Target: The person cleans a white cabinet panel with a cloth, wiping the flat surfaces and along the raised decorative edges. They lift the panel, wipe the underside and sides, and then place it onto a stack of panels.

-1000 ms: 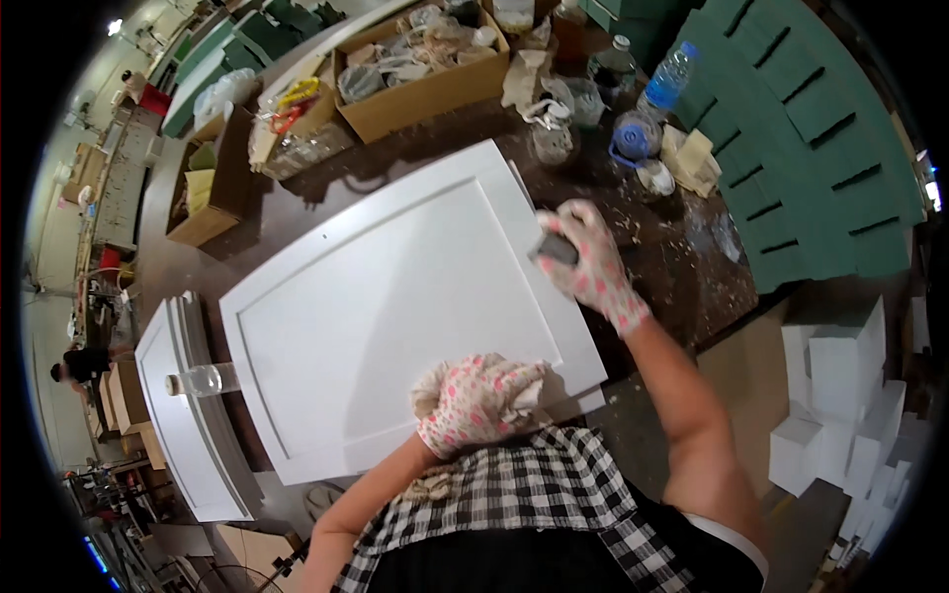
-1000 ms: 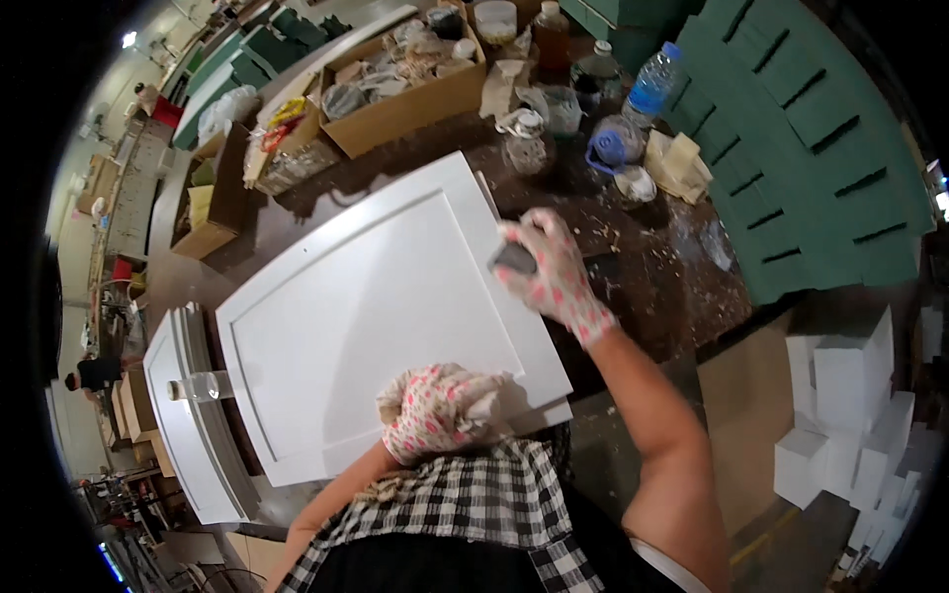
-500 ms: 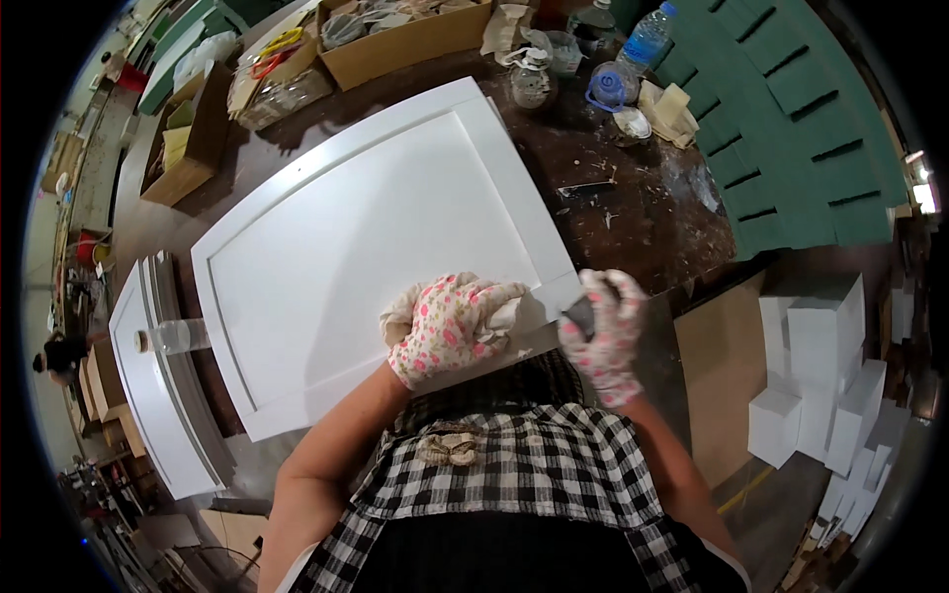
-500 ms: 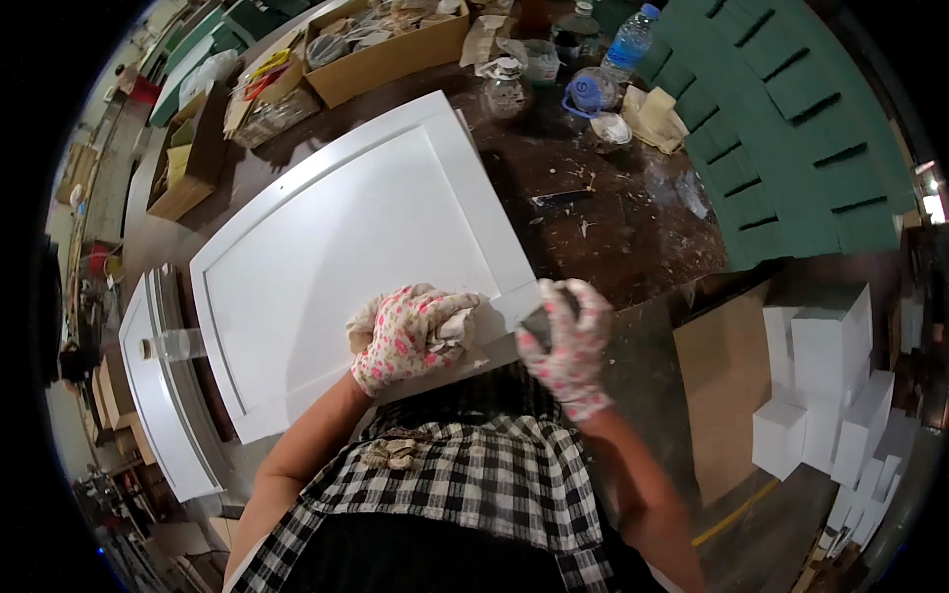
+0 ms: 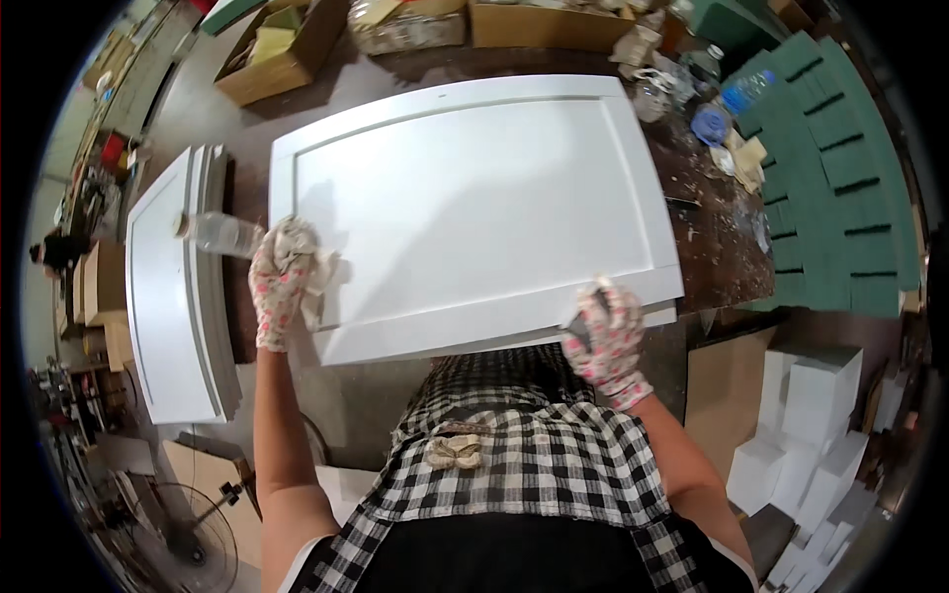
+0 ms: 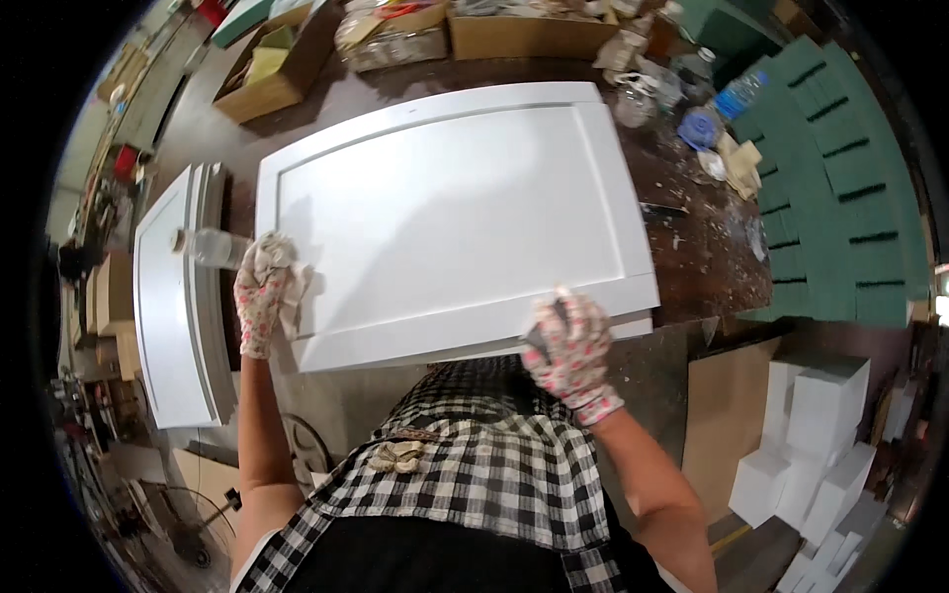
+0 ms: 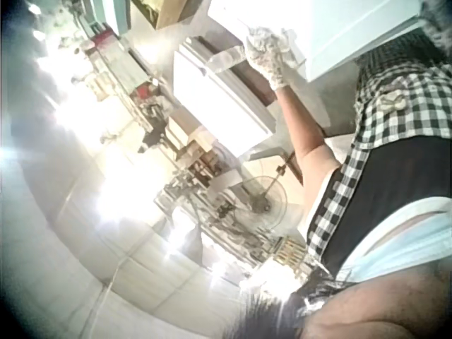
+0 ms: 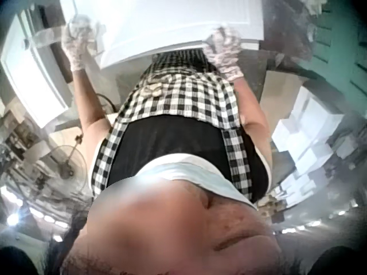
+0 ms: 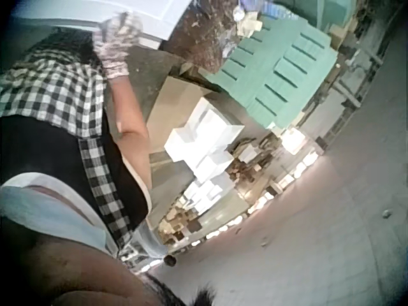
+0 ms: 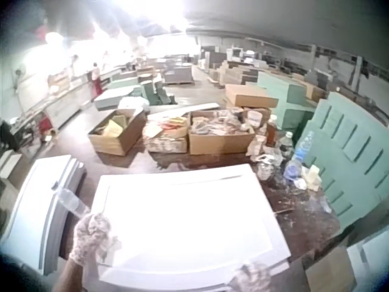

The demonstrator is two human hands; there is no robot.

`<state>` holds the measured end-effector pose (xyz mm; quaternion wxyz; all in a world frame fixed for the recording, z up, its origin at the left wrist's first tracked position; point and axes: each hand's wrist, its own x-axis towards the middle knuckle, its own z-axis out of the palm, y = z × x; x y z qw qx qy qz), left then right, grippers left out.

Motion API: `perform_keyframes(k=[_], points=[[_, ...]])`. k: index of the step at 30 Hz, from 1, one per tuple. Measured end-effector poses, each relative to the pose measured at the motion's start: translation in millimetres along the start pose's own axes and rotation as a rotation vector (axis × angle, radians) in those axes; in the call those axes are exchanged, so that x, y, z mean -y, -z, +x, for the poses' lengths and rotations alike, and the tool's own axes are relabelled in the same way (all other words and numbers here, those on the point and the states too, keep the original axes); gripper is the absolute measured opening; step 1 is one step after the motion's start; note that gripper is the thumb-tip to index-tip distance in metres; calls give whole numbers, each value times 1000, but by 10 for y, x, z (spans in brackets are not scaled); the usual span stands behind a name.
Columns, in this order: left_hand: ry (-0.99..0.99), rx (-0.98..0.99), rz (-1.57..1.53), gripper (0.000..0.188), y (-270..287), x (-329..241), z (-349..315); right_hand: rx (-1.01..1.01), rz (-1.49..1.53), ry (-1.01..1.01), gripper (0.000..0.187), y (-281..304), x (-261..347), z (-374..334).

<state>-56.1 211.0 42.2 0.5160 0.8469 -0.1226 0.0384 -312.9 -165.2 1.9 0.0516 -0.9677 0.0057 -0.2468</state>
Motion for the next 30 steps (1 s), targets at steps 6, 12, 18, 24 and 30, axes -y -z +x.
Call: perform_keyframes(k=[6,12,18,24,30], points=[[283,344,-602,51,78,-123,130,117,314,366,44,-391,1767,684],[339,514,-679,55,149,-95,252,121,635,459,34,-883,3191,1127],[314,464,-568,58,137,2,227,64,371,382,42,-566,2155,852],[292,423,-634,55,18,-188,209,-91,-185,-220,41,-70,-119,-60],[283,452,-621,53,-576,-388,25,-359,-207,-610,32,578,-1831,5]])
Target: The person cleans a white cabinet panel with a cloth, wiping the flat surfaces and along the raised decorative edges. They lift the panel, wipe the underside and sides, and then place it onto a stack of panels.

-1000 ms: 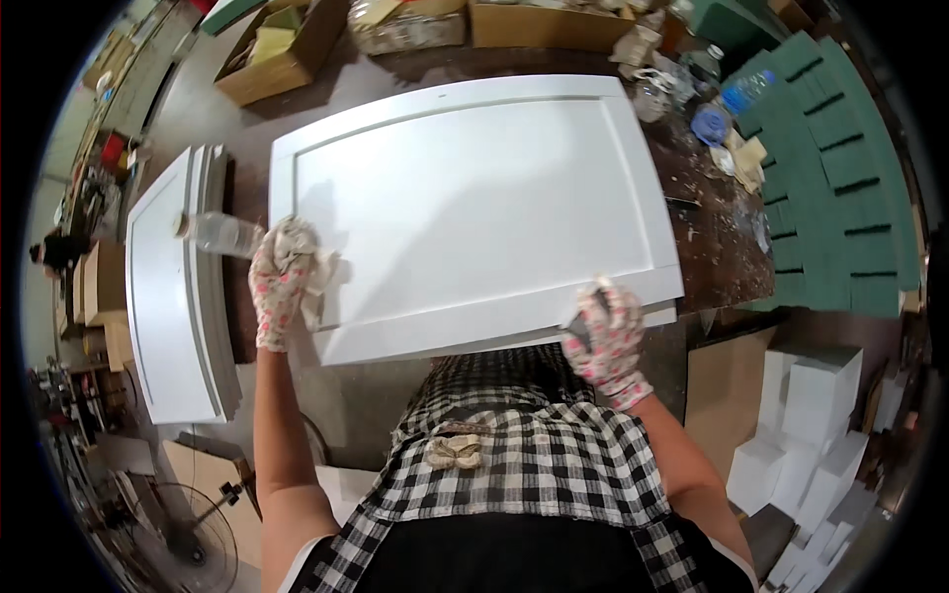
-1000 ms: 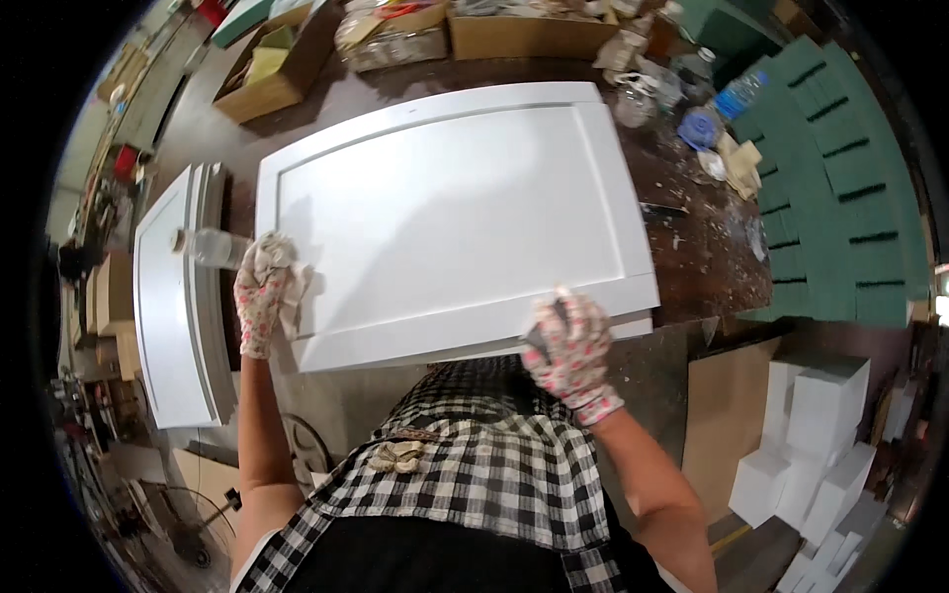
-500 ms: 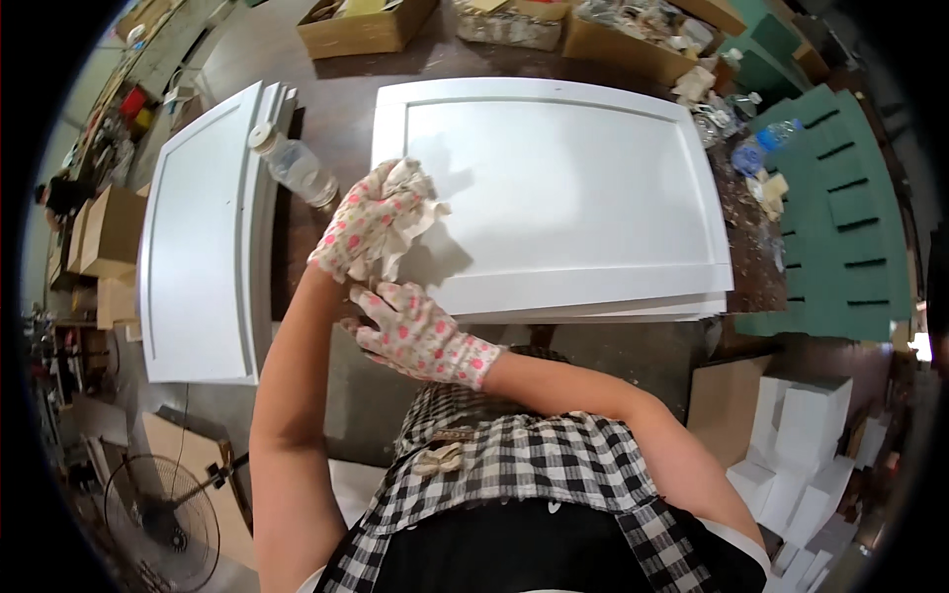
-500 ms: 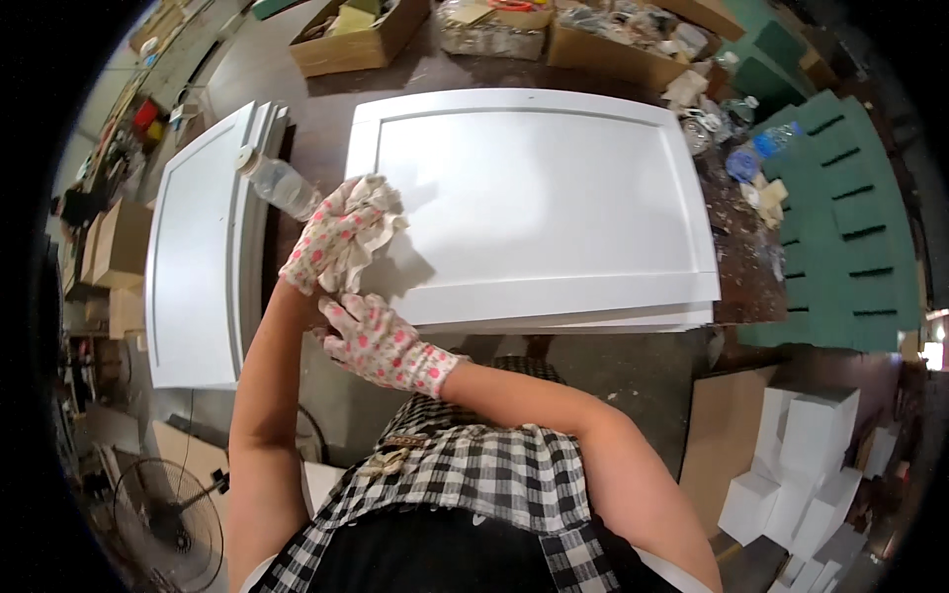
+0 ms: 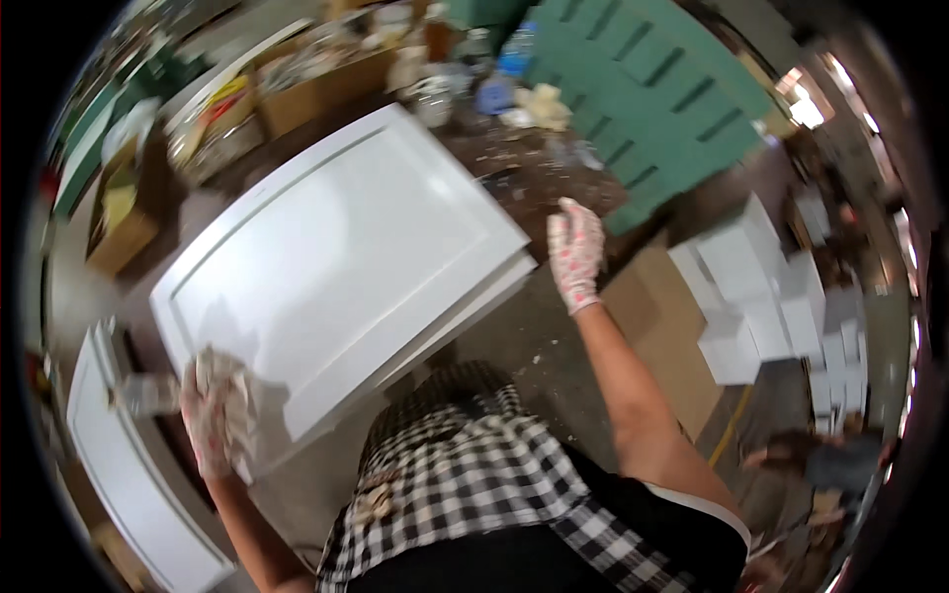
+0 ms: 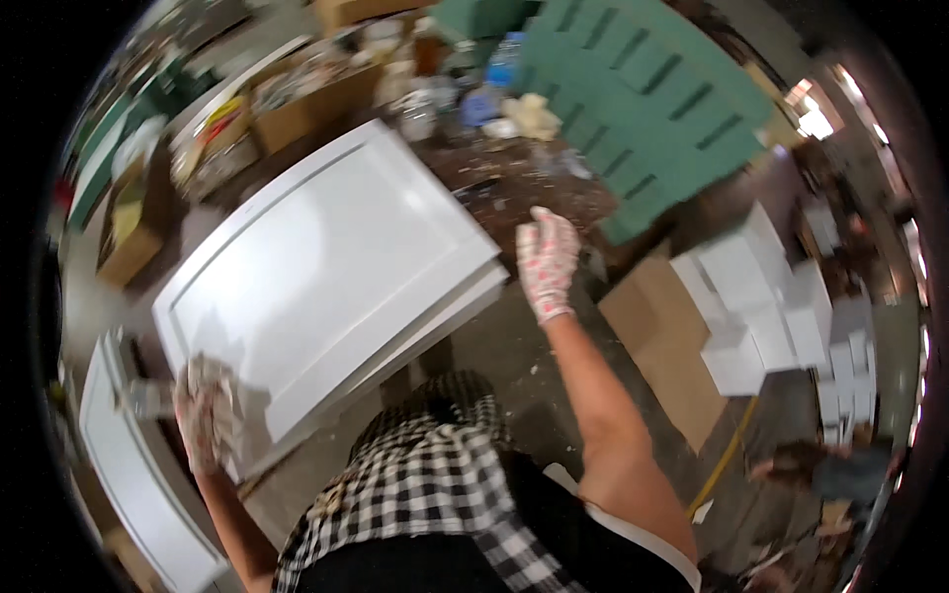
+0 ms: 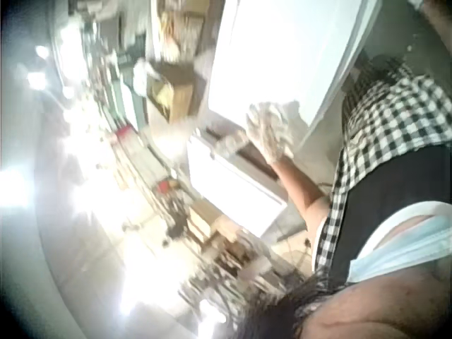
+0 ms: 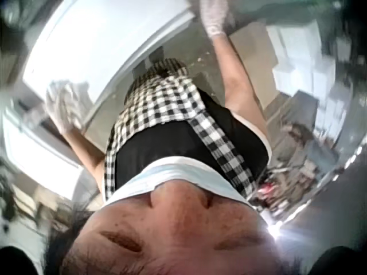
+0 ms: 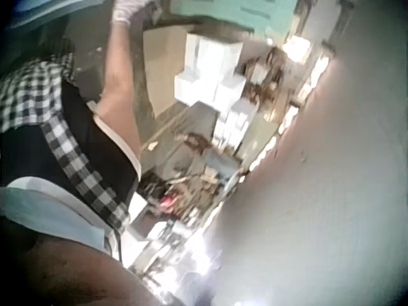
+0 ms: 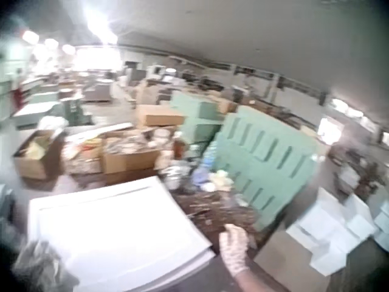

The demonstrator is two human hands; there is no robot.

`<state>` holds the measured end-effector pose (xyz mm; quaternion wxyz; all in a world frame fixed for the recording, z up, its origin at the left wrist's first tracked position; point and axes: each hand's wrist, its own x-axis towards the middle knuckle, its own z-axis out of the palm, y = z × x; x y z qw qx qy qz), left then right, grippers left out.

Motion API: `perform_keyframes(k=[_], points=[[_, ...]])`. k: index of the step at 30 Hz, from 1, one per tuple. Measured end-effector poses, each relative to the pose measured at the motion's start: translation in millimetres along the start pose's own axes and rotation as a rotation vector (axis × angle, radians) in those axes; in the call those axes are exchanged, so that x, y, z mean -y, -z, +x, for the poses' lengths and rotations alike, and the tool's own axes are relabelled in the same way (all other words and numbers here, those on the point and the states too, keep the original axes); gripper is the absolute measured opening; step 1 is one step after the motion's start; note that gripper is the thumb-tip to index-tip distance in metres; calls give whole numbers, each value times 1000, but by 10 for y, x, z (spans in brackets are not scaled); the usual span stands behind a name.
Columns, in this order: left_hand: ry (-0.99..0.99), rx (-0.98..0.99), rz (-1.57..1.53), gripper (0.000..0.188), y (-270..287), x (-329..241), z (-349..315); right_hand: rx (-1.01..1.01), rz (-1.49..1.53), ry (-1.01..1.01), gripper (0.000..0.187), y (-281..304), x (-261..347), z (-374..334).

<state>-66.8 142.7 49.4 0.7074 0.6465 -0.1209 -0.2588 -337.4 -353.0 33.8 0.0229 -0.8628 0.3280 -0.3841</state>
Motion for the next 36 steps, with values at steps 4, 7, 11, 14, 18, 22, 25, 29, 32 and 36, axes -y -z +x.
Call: perform_keyframes(k=[4,7,11,14,18,22,25,29,32,36], points=[[99,170,63,61,-620,-26,-30,115,202,162,43,-18,693,-176],[43,215,723,70,-1389,37,-237,196,255,33,35,-149,290,-219],[-187,233,1463,62,-1915,-254,-310,205,292,-93,31,-364,30,82],[-344,203,1515,55,-1554,-95,-373,268,557,86,39,-542,761,226],[-454,275,1535,48,-1428,50,-535,685,755,326,45,-583,2057,560],[-359,135,1380,45,-945,31,-957,866,831,538,42,-504,3322,221],[-390,33,1288,49,-716,45,-1142,874,786,863,45,-498,4027,-62],[-223,-160,1550,53,-904,697,-1311,996,954,1333,45,38,4956,-792],[-168,-17,935,52,-893,758,-1297,1104,915,1653,45,134,5216,-1357],[-166,182,932,54,-768,361,-1231,970,799,1623,36,-226,5443,-1198]])
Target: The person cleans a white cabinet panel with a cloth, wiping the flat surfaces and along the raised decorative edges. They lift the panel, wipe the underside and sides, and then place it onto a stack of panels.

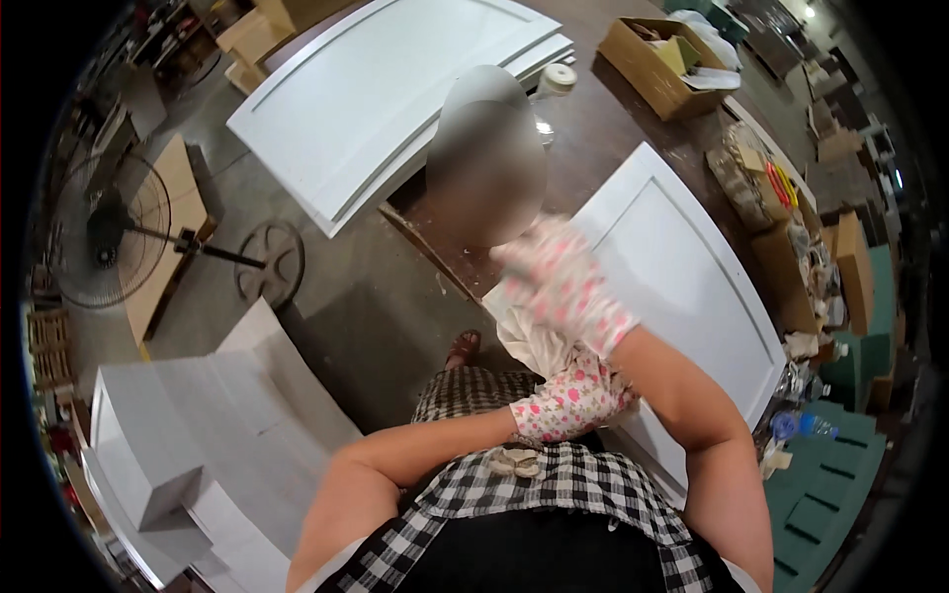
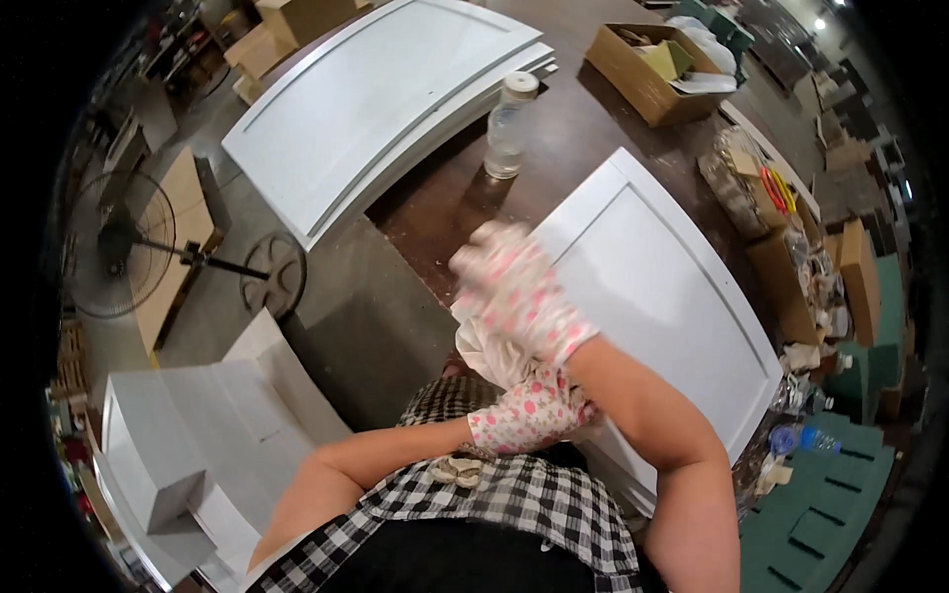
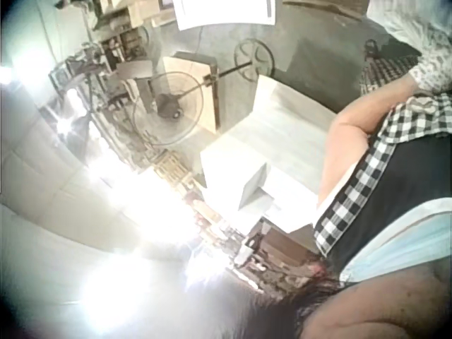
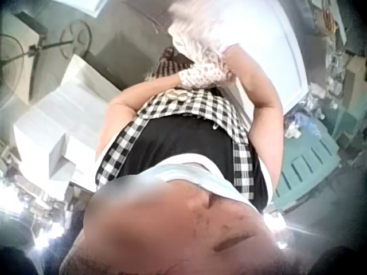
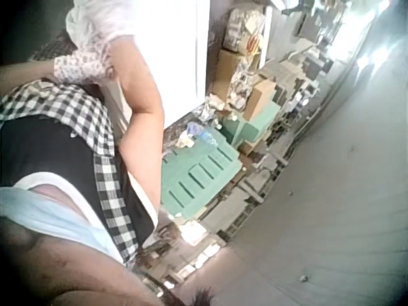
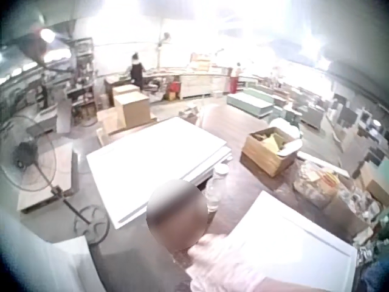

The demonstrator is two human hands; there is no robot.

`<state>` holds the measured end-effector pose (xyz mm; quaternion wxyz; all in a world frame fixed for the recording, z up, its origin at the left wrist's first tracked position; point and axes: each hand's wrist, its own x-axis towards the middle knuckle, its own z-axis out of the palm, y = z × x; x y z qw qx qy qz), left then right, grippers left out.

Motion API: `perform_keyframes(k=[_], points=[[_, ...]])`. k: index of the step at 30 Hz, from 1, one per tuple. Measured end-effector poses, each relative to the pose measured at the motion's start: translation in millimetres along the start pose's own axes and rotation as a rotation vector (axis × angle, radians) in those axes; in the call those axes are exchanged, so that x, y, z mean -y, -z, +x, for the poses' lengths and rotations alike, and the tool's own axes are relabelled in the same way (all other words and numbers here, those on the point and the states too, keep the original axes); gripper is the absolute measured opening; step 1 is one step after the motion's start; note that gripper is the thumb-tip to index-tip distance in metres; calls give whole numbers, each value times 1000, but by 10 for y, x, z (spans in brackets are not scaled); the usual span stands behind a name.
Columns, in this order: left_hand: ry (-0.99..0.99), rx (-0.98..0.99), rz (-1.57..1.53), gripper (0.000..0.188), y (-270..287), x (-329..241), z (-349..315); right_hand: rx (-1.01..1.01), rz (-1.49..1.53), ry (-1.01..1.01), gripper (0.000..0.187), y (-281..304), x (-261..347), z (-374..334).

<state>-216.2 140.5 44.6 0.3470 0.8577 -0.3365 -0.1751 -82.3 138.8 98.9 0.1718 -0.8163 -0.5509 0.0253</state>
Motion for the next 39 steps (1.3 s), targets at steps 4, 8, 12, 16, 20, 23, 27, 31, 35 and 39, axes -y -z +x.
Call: perform_keyframes(k=[4,8,12,16,20,23,27,31,35,39], points=[[-146,-429,168,40,111,-35,47,-168,-69,-63,34,95,-341,95],[-201,-468,91,41,-31,-8,-26,64,195,215,37,-24,360,-126],[-195,-400,327,46,-337,150,313,-156,3,2,35,172,-615,50],[-350,-258,-250,38,-626,391,530,-145,-8,-291,34,329,-1388,203],[-359,-117,136,32,73,226,432,46,109,74,40,77,-577,-42],[-354,-22,81,33,114,194,504,-91,78,93,40,116,-755,-138],[-378,50,154,31,116,118,639,-341,-112,-353,32,508,-2023,-66],[-154,228,-135,32,230,151,664,-121,-92,-352,29,635,-1946,381],[-297,185,-36,30,308,207,662,-54,-143,-116,36,149,-1365,237],[-385,154,-148,24,91,274,740,-148,-401,-618,42,476,-2063,275]])
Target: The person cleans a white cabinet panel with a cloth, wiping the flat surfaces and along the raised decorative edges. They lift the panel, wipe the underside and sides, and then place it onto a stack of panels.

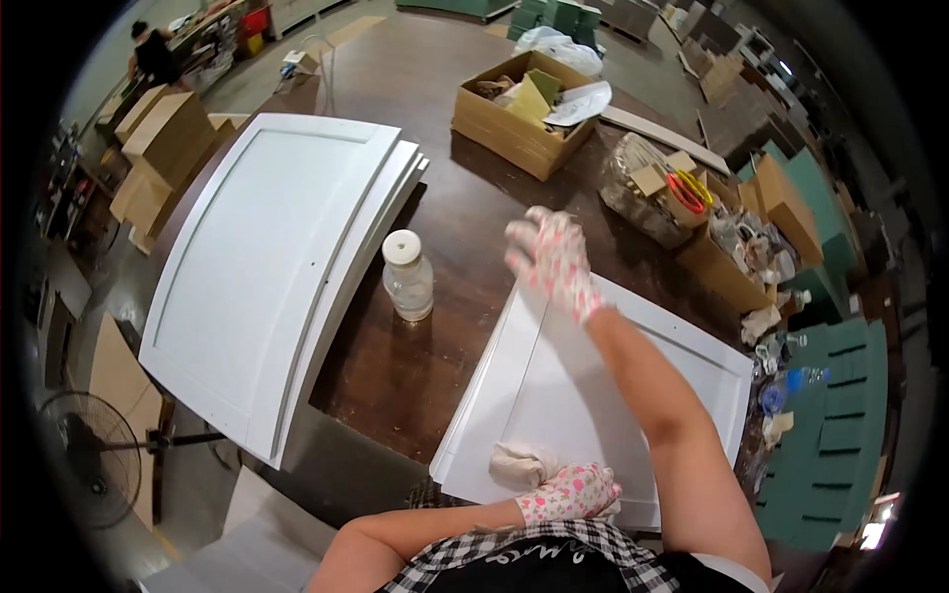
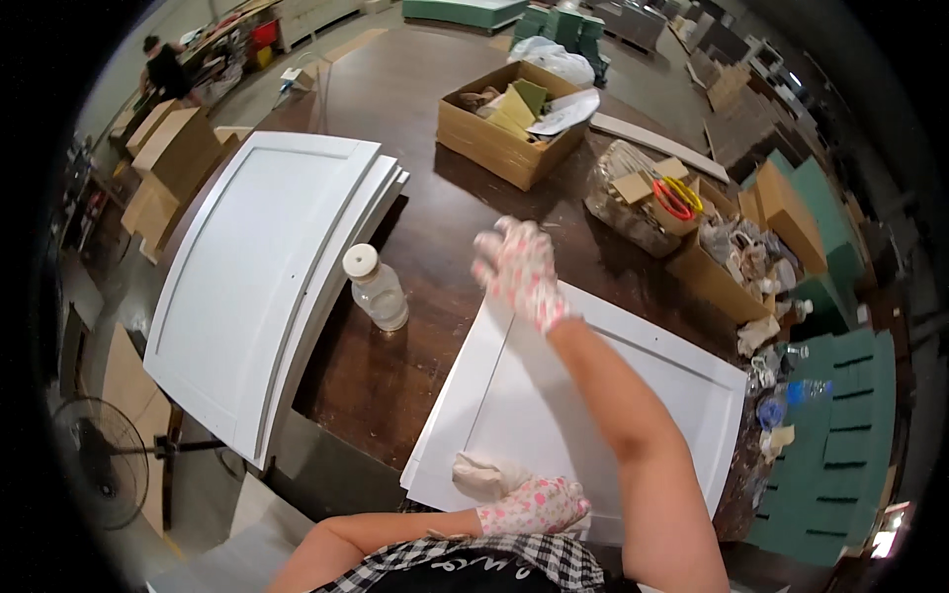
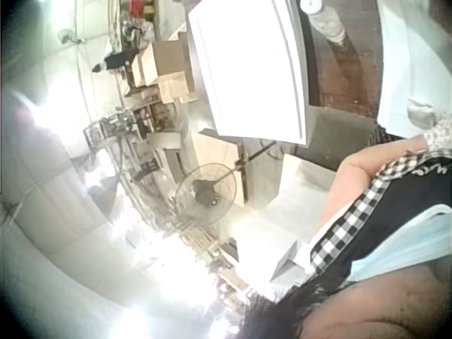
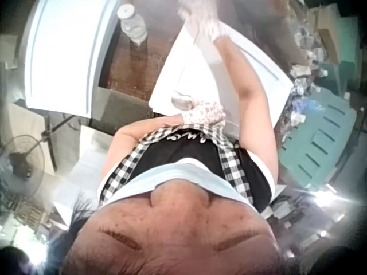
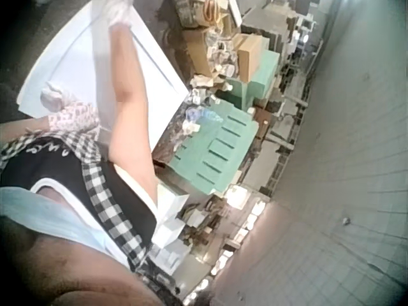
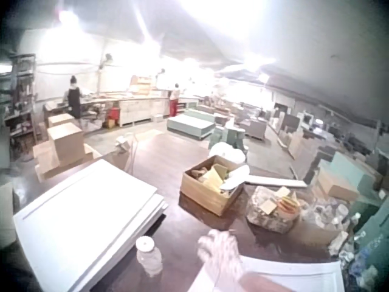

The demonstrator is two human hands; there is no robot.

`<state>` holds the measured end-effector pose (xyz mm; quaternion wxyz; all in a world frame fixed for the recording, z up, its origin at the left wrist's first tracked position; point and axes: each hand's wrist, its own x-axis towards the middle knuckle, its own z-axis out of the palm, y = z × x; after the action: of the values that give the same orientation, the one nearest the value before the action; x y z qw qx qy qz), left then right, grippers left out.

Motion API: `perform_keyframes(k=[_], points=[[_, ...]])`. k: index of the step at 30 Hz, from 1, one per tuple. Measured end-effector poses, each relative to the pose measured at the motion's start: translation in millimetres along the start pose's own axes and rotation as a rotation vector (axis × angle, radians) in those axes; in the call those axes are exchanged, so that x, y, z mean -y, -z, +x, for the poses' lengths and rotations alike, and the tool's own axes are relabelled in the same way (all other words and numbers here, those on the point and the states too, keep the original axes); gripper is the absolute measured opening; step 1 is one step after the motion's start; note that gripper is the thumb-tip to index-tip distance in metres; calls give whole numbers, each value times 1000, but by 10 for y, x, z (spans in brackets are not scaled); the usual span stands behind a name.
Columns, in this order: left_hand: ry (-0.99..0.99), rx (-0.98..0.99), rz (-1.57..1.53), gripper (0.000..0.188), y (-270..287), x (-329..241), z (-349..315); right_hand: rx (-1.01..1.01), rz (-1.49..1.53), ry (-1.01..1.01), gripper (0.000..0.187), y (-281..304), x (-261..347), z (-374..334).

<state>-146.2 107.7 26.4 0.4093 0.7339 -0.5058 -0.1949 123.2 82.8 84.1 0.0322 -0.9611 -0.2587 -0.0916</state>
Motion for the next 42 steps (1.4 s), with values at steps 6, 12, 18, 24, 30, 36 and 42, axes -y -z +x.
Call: perform_keyframes(k=[6,12,18,24,30,36,42], points=[[171,372,-15,26,222,-69,105,-5,44,-220,44,-153,-45,-116],[175,370,39,29,312,-142,145,-175,5,-611,28,38,-1362,-1540],[332,567,180,41,549,-424,282,-308,-37,-680,32,262,-2467,-2646],[459,529,349,56,606,-591,314,-291,95,-544,36,260,-2044,-2570],[553,143,265,52,448,-638,305,-215,13,-894,35,493,-3352,-3921],[742,-30,-103,55,520,-504,306,-299,223,-932,42,448,-3014,-4863],[728,-375,-486,33,574,-458,722,-128,368,-933,38,294,-2281,-5717]])
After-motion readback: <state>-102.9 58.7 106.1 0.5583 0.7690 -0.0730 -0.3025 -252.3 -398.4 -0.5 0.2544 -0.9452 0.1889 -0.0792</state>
